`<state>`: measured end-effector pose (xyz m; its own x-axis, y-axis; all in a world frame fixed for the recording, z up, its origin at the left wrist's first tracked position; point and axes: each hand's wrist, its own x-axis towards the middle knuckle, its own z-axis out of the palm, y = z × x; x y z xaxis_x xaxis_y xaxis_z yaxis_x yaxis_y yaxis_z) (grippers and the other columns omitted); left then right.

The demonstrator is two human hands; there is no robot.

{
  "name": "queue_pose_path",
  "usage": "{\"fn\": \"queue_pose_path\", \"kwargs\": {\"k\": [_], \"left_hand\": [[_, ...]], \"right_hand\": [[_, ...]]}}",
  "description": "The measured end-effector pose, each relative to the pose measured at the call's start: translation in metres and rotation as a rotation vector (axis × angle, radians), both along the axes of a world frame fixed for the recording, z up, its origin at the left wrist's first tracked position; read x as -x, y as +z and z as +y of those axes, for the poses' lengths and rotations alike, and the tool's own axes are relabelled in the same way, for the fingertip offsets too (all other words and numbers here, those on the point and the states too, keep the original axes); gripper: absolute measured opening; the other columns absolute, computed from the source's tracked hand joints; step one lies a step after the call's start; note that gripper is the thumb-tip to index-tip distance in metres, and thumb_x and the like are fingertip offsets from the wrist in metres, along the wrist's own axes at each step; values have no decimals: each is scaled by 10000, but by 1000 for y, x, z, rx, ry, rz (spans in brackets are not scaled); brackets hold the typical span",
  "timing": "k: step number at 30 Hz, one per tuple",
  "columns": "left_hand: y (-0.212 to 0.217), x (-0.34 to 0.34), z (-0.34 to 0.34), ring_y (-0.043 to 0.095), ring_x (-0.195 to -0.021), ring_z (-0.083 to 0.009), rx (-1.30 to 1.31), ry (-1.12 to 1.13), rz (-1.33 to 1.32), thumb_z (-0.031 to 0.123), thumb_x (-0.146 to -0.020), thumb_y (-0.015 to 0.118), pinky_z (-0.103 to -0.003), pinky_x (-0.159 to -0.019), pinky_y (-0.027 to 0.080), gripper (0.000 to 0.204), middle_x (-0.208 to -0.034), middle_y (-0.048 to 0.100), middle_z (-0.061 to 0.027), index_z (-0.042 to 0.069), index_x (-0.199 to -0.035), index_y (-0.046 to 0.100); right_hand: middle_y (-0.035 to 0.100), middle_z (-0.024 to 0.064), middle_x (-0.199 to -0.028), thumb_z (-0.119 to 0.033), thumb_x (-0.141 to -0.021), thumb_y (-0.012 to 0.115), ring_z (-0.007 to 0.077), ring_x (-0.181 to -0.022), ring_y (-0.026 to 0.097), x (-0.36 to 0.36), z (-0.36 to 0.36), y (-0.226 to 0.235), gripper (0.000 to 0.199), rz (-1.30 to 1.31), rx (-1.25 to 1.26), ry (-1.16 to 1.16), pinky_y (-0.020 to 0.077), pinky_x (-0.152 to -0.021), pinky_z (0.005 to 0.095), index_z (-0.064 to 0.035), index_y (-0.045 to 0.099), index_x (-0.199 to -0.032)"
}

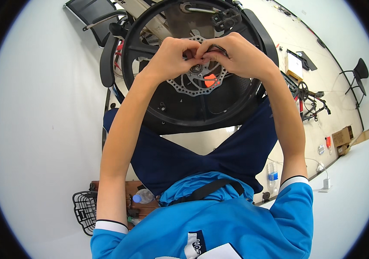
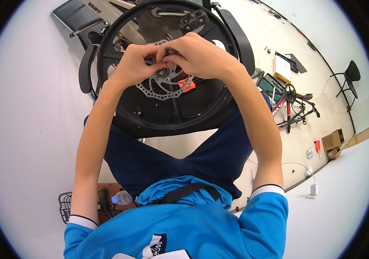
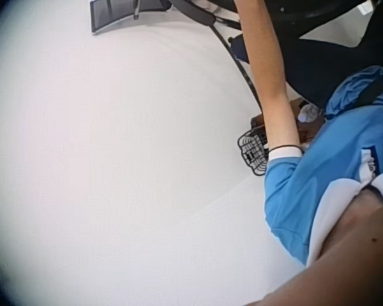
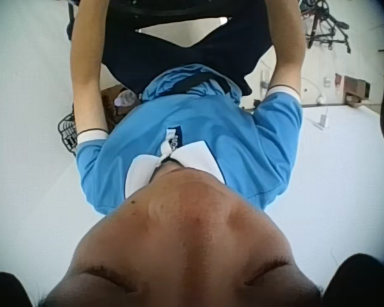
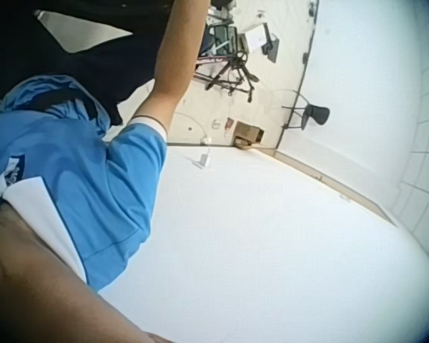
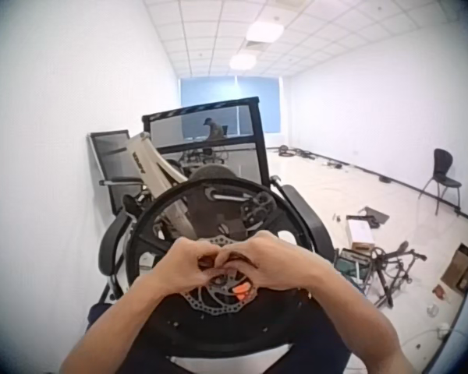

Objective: The person assembles a bicycle wheel by hand, inserting small metal components into the hub area of the wheel. They repeatedly pick up and place parts while seated on the floor in a workshop.

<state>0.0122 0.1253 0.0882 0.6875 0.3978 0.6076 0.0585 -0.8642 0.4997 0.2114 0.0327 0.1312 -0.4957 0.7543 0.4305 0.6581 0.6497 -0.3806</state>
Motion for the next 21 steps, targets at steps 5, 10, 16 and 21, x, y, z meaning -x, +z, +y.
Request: {"fn": "queue_pose_path", "kwargs": {"k": [5, 10, 16, 21], "left_hand": [[-7, 1, 2, 723, -775, -151, -72, 15, 7, 41, -809, 823, -274, -737, 553, 159, -808, 727, -72, 5, -898, 696], [-7, 2, -6, 650, -681, -142, -101, 107, -32, 69, -781, 859, -274, -670, 517, 205, -795, 694, -61, 14, -880, 688], [-11, -1, -5, 621, -652, -127, -123, 54, -113, 71, -759, 876, -266, -646, 500, 228, -782, 684, -54, 23, -926, 728], [-10, 3, -3, 643, -670, -125, -104, 15, -93, 40, -773, 854, -258, -665, 518, 229, -813, 708, -54, 28, -974, 746]], "right_hand": [[754, 143, -866, 19, -912, 624, 294, -784, 733, -1, 3, 10, 153, -51, 85, 35, 578, -763, 342, -12, 725, -1023], [764, 144, -879, -22, -903, 666, 258, -811, 759, 3, 6, 6, 128, 46, -29, 49, 600, -779, 325, 3, 721, -1016], [770, 144, -879, -36, -892, 697, 249, -832, 769, -5, 1, -17, 138, 245, -100, -24, 601, -798, 310, 12, 725, -1019], [763, 135, -854, -9, -899, 673, 240, -782, 758, -5, -6, -31, 149, 302, -186, -3, 585, -745, 301, -28, 733, -1034]]}}
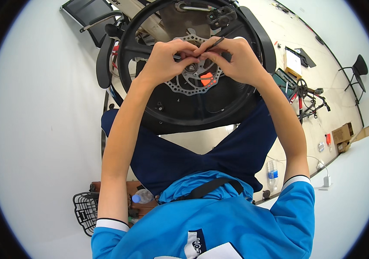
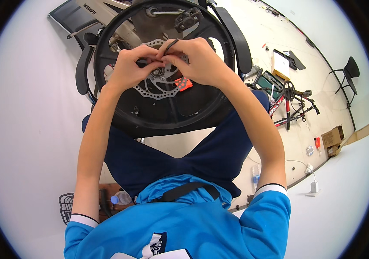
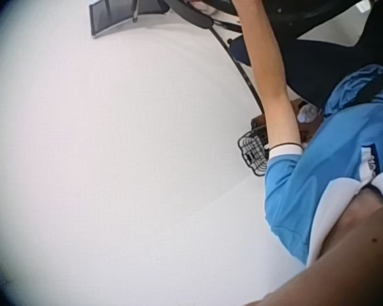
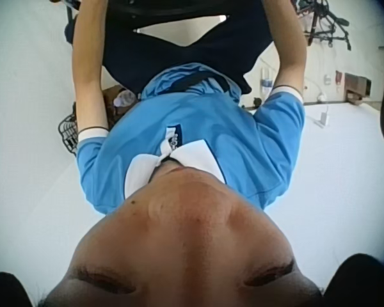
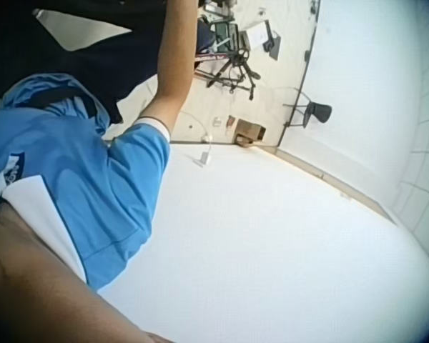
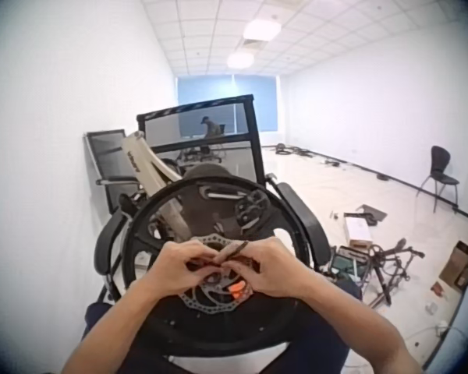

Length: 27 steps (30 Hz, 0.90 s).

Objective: The person assembles a bicycle wheel by hand, inserting small metal components into the hub area of the wheel. They repeatedly pick up and place parts while seated on the floor in a workshop.

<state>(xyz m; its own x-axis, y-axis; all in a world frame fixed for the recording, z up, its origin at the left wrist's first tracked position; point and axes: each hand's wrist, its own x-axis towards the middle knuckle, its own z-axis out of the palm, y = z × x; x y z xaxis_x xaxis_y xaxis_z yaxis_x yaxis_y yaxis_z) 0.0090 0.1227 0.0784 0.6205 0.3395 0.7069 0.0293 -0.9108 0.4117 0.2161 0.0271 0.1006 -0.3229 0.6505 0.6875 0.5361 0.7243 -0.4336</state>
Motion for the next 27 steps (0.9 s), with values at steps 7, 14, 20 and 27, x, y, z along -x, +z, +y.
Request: {"fn": "queue_pose_path", "kwargs": {"k": [7, 14, 20, 27], "left_hand": [[8, 1, 0, 658, -714, -120, 38, -10, 99, 25, -810, 824, -264, -706, 539, 214, -864, 730, -66, 20, -1010, 751], [3, 9, -7, 716, -835, -123, 153, -3, 43, 12, -840, 785, -251, -770, 560, 203, -927, 754, -70, -8, -1039, 751], [5, 1, -17, 731, -827, -141, 141, 80, 60, -8, -838, 771, -259, -766, 575, 183, -942, 764, -88, -14, -1021, 761], [4, 2, -13, 740, -842, -154, 146, 48, 49, -47, -835, 750, -265, -760, 579, 203, -954, 770, -98, -17, -1035, 758]], "right_hand": [[766, 102, -847, -31, -873, 745, 210, -724, 751, 5, -2, -16, 173, -37, -136, -101, 570, -653, 267, -35, 761, -1045], [726, 121, -756, -63, -846, 768, 230, -634, 717, 14, 1, -21, 154, 20, -231, -94, 549, -588, 286, -50, 755, -999], [752, 129, -801, -63, -849, 760, 208, -652, 731, 9, 10, -19, 188, 78, -177, -84, 558, -603, 267, -41, 773, -1035], [758, 101, -865, -45, -985, 620, 75, -682, 671, 3, -17, -7, 214, 276, 124, -58, 522, -620, 226, 12, 733, -1156]]}}
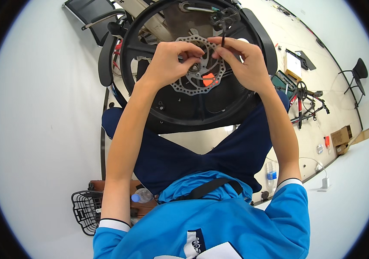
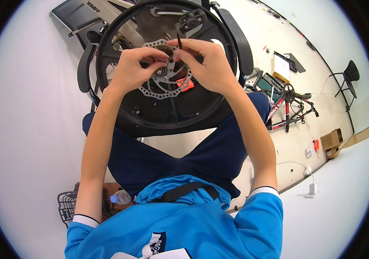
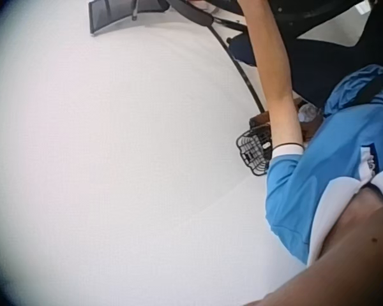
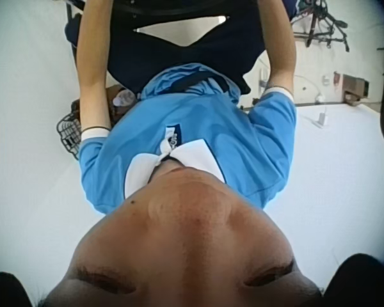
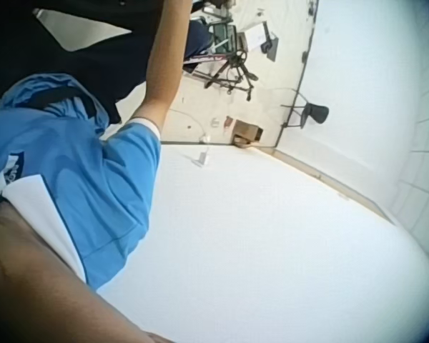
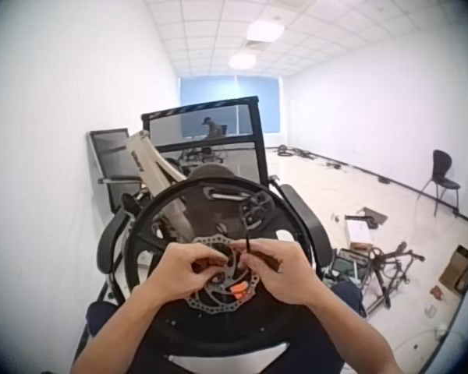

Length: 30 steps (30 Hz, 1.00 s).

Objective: The person assembles a bicycle wheel by hand, inserting small metal components into the hub area of the wheel. They repeatedly pick up and place parts while seated on the floor in a workshop.

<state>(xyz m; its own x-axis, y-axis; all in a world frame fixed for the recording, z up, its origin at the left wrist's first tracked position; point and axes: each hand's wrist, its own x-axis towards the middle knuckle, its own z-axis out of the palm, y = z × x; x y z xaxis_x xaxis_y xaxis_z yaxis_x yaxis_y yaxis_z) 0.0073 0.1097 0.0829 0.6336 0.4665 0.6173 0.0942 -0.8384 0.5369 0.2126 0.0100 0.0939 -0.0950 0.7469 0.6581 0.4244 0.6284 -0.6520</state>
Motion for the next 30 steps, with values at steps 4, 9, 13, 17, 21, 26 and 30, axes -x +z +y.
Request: {"fn": "queue_pose_path", "kwargs": {"k": [4, 9, 13, 17, 21, 26, 30], "left_hand": [[-2, 3, 3, 740, -856, -151, 12, -30, -28, -49, -835, 748, -260, -749, 573, 208, -954, 772, -98, -11, -1040, 760], [-2, 0, 4, 741, -856, -155, -45, 13, 21, -50, -840, 745, -253, -722, 561, 198, -950, 772, -103, -6, -1032, 759], [-6, 0, 4, 747, -844, -157, -51, 33, -9, -54, -843, 742, -252, -721, 563, 195, -948, 766, -108, -7, -1032, 752], [-10, -3, 3, 756, -825, -168, -70, 16, -59, -63, -840, 743, -257, -721, 571, 200, -951, 758, -111, -3, -1030, 750], [-12, -3, 3, 761, -828, -179, -106, 11, -81, -65, -838, 745, -261, -722, 576, 202, -949, 754, -119, -4, -1031, 747], [-11, -2, 3, 762, -832, -187, -125, 11, -72, -67, -838, 743, -265, -729, 580, 204, -953, 754, -124, -5, -1032, 747], [-10, -1, 2, 758, -823, -190, -138, 15, -57, -68, -837, 742, -268, -728, 581, 206, -955, 754, -127, -4, -1033, 748]], "right_hand": [[737, 136, -849, -47, -1005, 574, 147, -703, 639, -9, -8, -3, 216, -146, 155, -59, 507, -668, 274, 32, 717, -1147], [727, 167, -873, -56, -984, 594, 242, -730, 644, -20, -5, -7, 207, -263, 89, -87, 514, -717, 321, 34, 713, -1128], [728, 181, -890, -46, -973, 597, 264, -749, 664, -20, -1, -5, 196, -319, 129, -79, 519, -725, 333, 41, 715, -1103], [732, 192, -904, -30, -956, 597, 303, -784, 687, -22, 2, -10, 188, -365, 74, -52, 530, -747, 358, 52, 712, -1080], [735, 195, -916, -17, -946, 595, 339, -829, 702, -23, 5, -11, 183, -413, 22, -44, 537, -770, 377, 63, 707, -1065], [734, 199, -918, -23, -948, 585, 354, -864, 706, -21, 3, -8, 183, -408, 63, -20, 539, -788, 384, 64, 704, -1058], [727, 200, -918, -28, -946, 583, 368, -879, 697, -22, 9, -10, 186, -437, 30, 3, 539, -797, 395, 62, 700, -1059]]}}
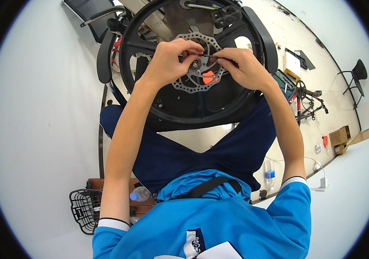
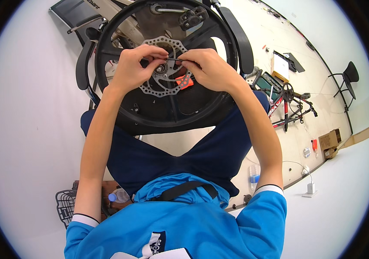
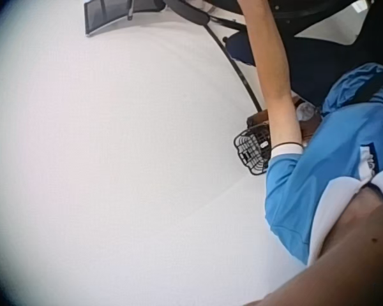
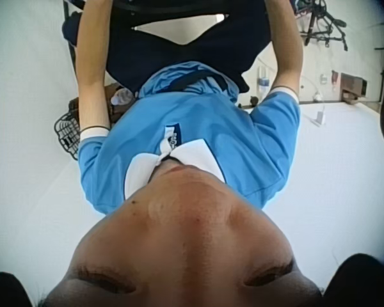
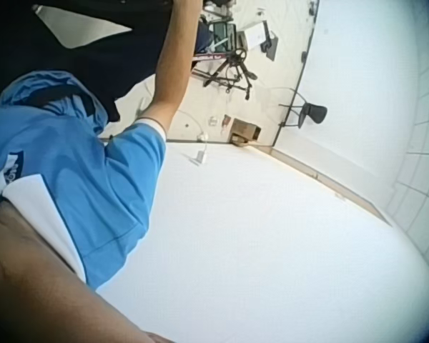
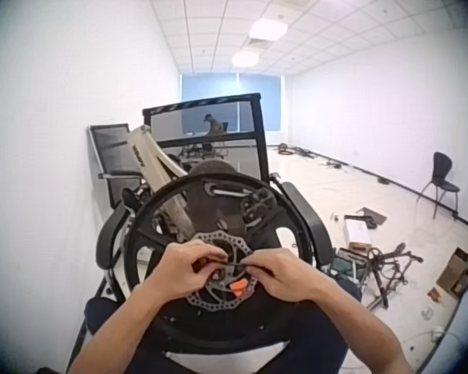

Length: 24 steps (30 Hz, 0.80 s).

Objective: The person assembles a bicycle wheel by hand, inserting small metal components into the hub area of the wheel. They repeatedly pick up and place parts while seated on the floor in a workshop.

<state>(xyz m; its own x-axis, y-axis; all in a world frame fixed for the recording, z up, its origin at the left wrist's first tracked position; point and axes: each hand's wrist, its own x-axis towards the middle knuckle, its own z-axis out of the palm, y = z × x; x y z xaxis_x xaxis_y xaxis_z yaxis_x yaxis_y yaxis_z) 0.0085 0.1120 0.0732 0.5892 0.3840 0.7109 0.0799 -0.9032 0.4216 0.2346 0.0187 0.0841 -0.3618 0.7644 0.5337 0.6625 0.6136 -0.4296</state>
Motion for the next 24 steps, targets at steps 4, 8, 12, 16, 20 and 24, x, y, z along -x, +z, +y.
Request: {"fn": "queue_pose_path", "kwargs": {"k": [4, 8, 12, 16, 20, 24], "left_hand": [[-1, 1, 1, 751, -817, -190, -6, 1, -4, -66, -834, 744, -269, -727, 581, 210, -954, 754, -129, -5, -1036, 748], [0, 1, 0, 745, -816, -187, -8, 9, 10, -66, -830, 746, -269, -728, 580, 215, -954, 755, -124, -1, -1035, 750], [1, 2, 0, 743, -815, -184, -7, 7, 13, -68, -829, 744, -270, -725, 580, 224, -955, 756, -118, 6, -1040, 750], [-1, 1, 2, 749, -830, -184, 9, -14, -2, -70, -834, 740, -270, -726, 582, 232, -954, 757, -113, 7, -1053, 743], [-2, 0, 2, 757, -851, -188, 24, -26, -9, -68, -841, 737, -271, -734, 586, 230, -953, 756, -113, 0, -1061, 735], [-2, 2, 3, 759, -858, -193, 40, -19, -4, -66, -841, 739, -273, -739, 587, 241, -956, 757, -116, -2, -1073, 731]], "right_hand": [[718, 194, -931, -31, -936, 591, 379, -887, 683, 2, 0, 7, 192, -118, -56, -37, 538, -806, 416, 54, 704, -1065], [711, 195, -936, -39, -929, 597, 387, -896, 675, 1, 0, 19, 192, -247, -85, -56, 543, -822, 427, 48, 711, -1056], [720, 168, -922, -63, -950, 615, 314, -893, 710, -1, 2, 28, 186, -238, -55, -15, 555, -811, 387, 44, 721, -1060], [707, 80, -892, -85, -985, 664, 154, -887, 706, 5, -4, 10, 174, 481, 75, 119, 547, -760, 293, 36, 742, -1081], [682, 25, -870, -78, -981, 699, 93, -839, 701, 11, 8, -4, 157, 612, -105, 139, 554, -733, 214, 37, 754, -1072], [724, 41, -877, -62, -969, 703, 107, -797, 716, 25, 12, -6, 134, 596, -75, 34, 570, -719, 224, 41, 747, -1043]]}}
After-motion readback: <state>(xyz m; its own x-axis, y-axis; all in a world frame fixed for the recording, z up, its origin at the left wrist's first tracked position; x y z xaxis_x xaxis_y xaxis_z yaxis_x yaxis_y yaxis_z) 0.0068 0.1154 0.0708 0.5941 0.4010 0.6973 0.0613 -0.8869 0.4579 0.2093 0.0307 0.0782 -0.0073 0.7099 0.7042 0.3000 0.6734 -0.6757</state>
